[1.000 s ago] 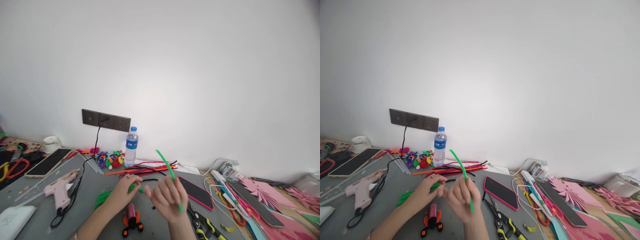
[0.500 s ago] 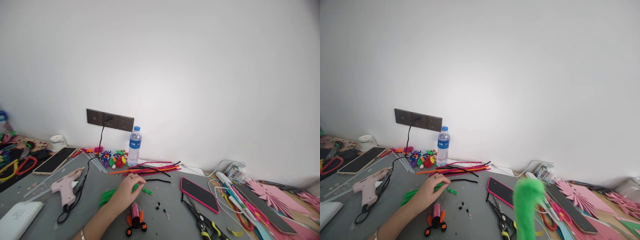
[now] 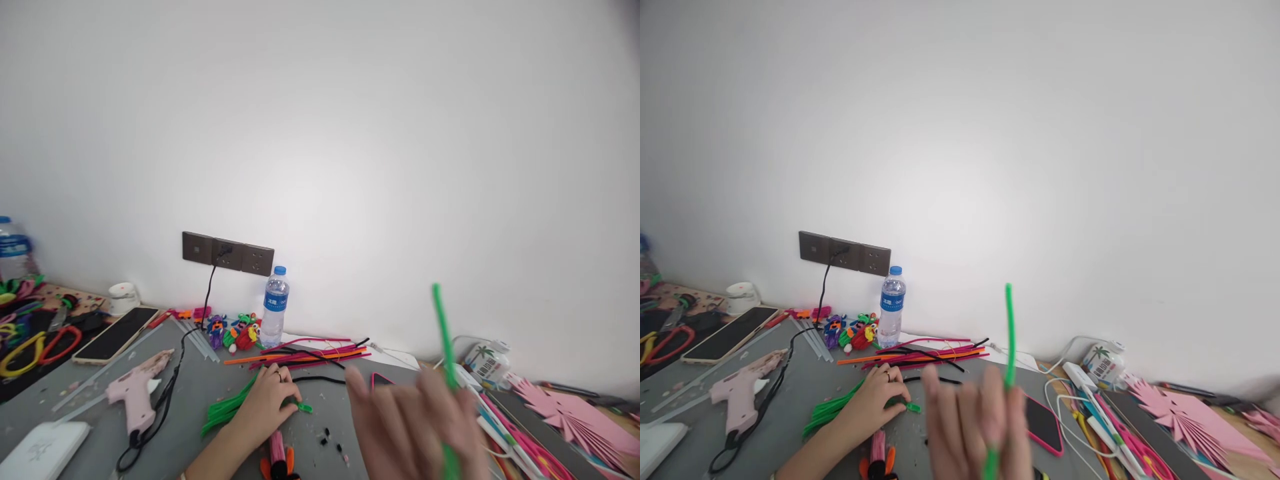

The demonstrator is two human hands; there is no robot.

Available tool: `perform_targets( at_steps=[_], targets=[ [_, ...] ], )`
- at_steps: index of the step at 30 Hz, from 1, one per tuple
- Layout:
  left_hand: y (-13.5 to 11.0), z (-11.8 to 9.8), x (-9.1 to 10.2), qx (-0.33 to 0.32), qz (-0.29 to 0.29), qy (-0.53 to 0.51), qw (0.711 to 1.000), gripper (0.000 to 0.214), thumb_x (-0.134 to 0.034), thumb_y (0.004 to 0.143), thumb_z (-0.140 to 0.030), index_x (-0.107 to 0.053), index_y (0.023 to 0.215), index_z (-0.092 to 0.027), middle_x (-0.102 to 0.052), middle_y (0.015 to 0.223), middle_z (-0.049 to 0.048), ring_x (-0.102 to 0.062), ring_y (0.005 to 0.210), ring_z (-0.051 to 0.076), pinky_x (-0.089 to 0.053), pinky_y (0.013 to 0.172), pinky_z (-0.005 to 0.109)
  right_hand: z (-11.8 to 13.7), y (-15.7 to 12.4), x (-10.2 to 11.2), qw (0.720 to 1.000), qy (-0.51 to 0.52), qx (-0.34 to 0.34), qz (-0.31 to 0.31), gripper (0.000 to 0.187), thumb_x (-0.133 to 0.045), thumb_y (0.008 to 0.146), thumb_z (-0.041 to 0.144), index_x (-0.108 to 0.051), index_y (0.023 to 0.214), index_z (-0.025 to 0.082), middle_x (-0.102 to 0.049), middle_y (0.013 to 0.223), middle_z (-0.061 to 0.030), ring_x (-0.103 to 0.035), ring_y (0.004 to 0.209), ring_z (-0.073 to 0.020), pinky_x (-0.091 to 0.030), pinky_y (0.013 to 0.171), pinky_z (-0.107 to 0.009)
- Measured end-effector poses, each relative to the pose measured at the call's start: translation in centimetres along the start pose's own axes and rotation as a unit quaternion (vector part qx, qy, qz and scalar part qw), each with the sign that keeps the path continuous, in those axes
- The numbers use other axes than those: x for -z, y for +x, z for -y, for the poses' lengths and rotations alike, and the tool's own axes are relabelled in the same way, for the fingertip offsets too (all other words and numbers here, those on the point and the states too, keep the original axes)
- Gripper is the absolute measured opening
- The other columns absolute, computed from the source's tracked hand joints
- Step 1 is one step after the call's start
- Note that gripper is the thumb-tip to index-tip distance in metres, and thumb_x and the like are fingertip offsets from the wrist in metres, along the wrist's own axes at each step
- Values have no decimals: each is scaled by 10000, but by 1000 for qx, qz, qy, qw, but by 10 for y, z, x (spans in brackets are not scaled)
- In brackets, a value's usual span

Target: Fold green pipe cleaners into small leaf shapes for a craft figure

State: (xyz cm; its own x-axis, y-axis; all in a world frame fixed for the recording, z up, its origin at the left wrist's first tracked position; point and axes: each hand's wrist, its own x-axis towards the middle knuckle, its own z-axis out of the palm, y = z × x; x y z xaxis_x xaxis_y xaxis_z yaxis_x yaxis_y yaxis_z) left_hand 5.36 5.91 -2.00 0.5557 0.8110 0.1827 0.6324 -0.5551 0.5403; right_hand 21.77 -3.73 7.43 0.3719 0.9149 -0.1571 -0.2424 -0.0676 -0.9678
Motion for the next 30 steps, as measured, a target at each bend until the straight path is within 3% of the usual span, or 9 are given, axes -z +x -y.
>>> perform_targets(
  at_steps=[1, 3, 7, 11, 14, 18, 30],
  targets=[
    [0, 0, -1, -3, 1, 5, 1000, 125, -614, 797, -147, -692, 805, -244, -618, 920, 27, -520, 924, 238, -375, 826, 392, 2, 14, -7, 992, 54, 108, 43, 448, -401, 817, 691, -548, 647, 304, -361, 449, 46, -432, 443, -166, -460, 609, -397],
    [0, -1, -2, -11, -2, 4, 1000, 126, -613, 783, -112, -659, 792, -228, -621, 948, 22, -519, 947, 235, -369, 836, 385, -4, 42, -18, 974, 48, 207, 75, 387, -591, 761, 630, -588, 688, 250, -478, 534, 29, -461, 506, -150, -435, 587, -332],
    [-4, -5, 4, -24, -33, -47, 998, 148, -558, 795, -82, -592, 827, -223, -627, 947, 20, -521, 976, 234, -382, 846, 362, -47, 80, -21, 979, -31, 155, 133, 373, -712, 699, 548, -646, 784, 190, -624, 678, -34, -596, 692, -215, -469, 696, -341],
    [-3, -4, 9, 20, -82, -162, 983, 85, -519, 828, -143, -559, 828, -218, -609, 833, 9, -562, 813, 196, -415, 718, 288, -74, 90, -14, 975, -38, 140, 169, 343, -731, 697, 511, -645, 787, 192, -624, 731, -32, -616, 727, -221, -477, 698, -322],
    [-1, -1, 12, 54, -97, -256, 960, 41, -530, 837, -233, -553, 817, -206, -561, 717, -16, -538, 678, 168, -393, 606, 249, -75, 87, -14, 971, -47, 149, 182, 306, -714, 726, 490, -643, 753, 193, -613, 734, -29, -590, 725, -206, -465, 679, -298],
    [0, 0, 15, 57, -107, -352, 928, 111, -555, 828, -303, -559, 826, -193, -523, 725, -20, -515, 667, 154, -391, 590, 232, -74, 85, -17, 970, -43, 161, 178, 297, -734, 710, 472, -648, 749, 190, -635, 800, -54, -589, 799, -227, -465, 719, -308],
    [-5, 4, 10, 43, -118, -416, 901, 179, -612, 821, -358, -602, 838, -179, -537, 727, -9, -515, 681, 158, -415, 625, 243, -87, 85, -28, 968, 12, 139, 207, 306, -776, 677, 417, -585, 655, 180, -562, 637, 9, -545, 611, -155, -432, 603, -261]
  ],
)
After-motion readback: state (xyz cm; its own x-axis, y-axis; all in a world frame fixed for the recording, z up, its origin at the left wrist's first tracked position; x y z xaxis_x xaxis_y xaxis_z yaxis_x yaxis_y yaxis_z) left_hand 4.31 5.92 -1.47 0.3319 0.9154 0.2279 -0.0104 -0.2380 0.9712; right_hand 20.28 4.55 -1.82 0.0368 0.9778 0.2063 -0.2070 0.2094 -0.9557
